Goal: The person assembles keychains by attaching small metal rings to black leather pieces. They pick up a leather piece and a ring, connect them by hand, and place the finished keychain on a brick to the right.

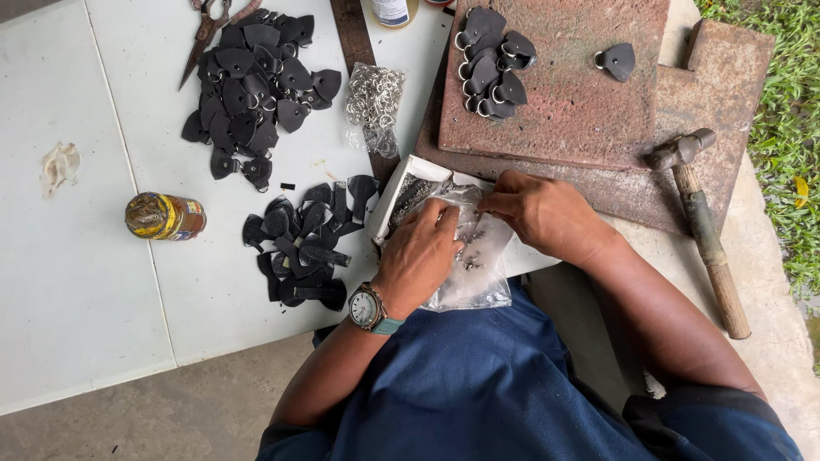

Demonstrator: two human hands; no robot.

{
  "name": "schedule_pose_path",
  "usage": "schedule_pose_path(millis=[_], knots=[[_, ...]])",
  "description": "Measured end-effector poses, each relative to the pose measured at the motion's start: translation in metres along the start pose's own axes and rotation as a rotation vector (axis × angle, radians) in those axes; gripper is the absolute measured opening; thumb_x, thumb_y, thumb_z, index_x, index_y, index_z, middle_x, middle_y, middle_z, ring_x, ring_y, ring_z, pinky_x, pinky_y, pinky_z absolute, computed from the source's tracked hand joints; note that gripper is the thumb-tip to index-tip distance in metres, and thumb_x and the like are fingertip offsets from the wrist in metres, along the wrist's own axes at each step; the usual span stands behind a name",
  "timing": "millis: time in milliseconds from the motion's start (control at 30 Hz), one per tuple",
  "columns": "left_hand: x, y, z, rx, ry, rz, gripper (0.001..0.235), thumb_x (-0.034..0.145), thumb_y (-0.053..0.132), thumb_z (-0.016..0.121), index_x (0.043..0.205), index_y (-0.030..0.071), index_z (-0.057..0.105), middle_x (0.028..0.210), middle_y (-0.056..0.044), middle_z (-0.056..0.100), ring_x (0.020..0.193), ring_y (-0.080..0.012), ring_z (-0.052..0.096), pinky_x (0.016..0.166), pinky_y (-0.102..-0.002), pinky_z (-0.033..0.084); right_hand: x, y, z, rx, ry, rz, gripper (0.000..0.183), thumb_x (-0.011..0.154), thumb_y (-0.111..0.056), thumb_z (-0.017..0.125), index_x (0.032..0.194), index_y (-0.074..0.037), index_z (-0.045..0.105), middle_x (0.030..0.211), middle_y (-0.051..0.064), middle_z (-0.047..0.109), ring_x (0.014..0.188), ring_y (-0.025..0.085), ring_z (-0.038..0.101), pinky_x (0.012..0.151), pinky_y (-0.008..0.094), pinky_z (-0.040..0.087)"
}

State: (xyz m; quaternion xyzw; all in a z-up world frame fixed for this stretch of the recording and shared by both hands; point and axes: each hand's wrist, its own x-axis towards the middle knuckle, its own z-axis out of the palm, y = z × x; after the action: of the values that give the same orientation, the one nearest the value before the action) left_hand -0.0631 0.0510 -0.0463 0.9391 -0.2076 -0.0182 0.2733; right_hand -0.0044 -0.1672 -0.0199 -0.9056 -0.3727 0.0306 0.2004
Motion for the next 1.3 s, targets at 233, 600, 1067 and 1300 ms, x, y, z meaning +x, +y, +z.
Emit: schedule_pose_path(millis=[233, 600, 1067, 1300], knots=[[0.002, 0.001, -0.009, -0.067, -0.015, -0.058, 0.060, 0.083, 0.021, 0.081, 0.131, -0.008, 0.059, 0.123, -0.018, 0.058, 0.111, -0.0342, 0.064, 0.094, -0.041, 0.053, 0.005, -0.009, 0.011, -0.141, -0.002, -0.056, 0.014, 0.089, -0.021, 0.067, 0.098, -0.018, 0.078, 0.096, 0.002, 0.068, 0.085, 0.023, 0.070, 0.063, 0.037, 0.056], [0.003, -0.002, -0.012, -0.064, -0.010, -0.062, 0.058, 0.079, 0.021, 0.084, 0.126, -0.003, 0.061, 0.119, -0.018, 0.060, 0.104, -0.0369, 0.064, 0.088, -0.045, 0.053, 0.022, -0.019, 0.030, -0.326, -0.134, 0.064, 0.013, 0.087, -0.022, 0.067, 0.086, -0.009, 0.070, 0.094, 0.009, 0.066, 0.082, 0.027, 0.071, 0.063, 0.040, 0.058], [0.093, 0.008, -0.031, -0.160, 0.378, 0.059, 0.023, 0.099, 0.021, 0.070, 0.112, 0.003, 0.070, 0.112, -0.013, 0.068, 0.102, -0.0361, 0.067, 0.090, -0.046, 0.053, 0.003, 0.002, -0.041, 0.432, -0.009, 0.222, 0.015, 0.071, 0.001, 0.072, 0.083, -0.003, 0.064, 0.073, 0.010, 0.068, 0.062, 0.027, 0.071, 0.061, 0.038, 0.057], [0.158, 0.003, -0.003, 0.032, 0.411, -0.001, 0.027, 0.088, 0.024, 0.076, 0.104, 0.003, 0.071, 0.113, -0.016, 0.065, 0.100, -0.0395, 0.063, 0.088, -0.050, 0.050, -0.004, 0.020, -0.068, 0.391, 0.222, 0.038, 0.012, 0.084, -0.008, 0.077, 0.095, -0.004, 0.072, 0.091, 0.010, 0.073, 0.086, 0.028, 0.073, 0.074, 0.037, 0.057]])
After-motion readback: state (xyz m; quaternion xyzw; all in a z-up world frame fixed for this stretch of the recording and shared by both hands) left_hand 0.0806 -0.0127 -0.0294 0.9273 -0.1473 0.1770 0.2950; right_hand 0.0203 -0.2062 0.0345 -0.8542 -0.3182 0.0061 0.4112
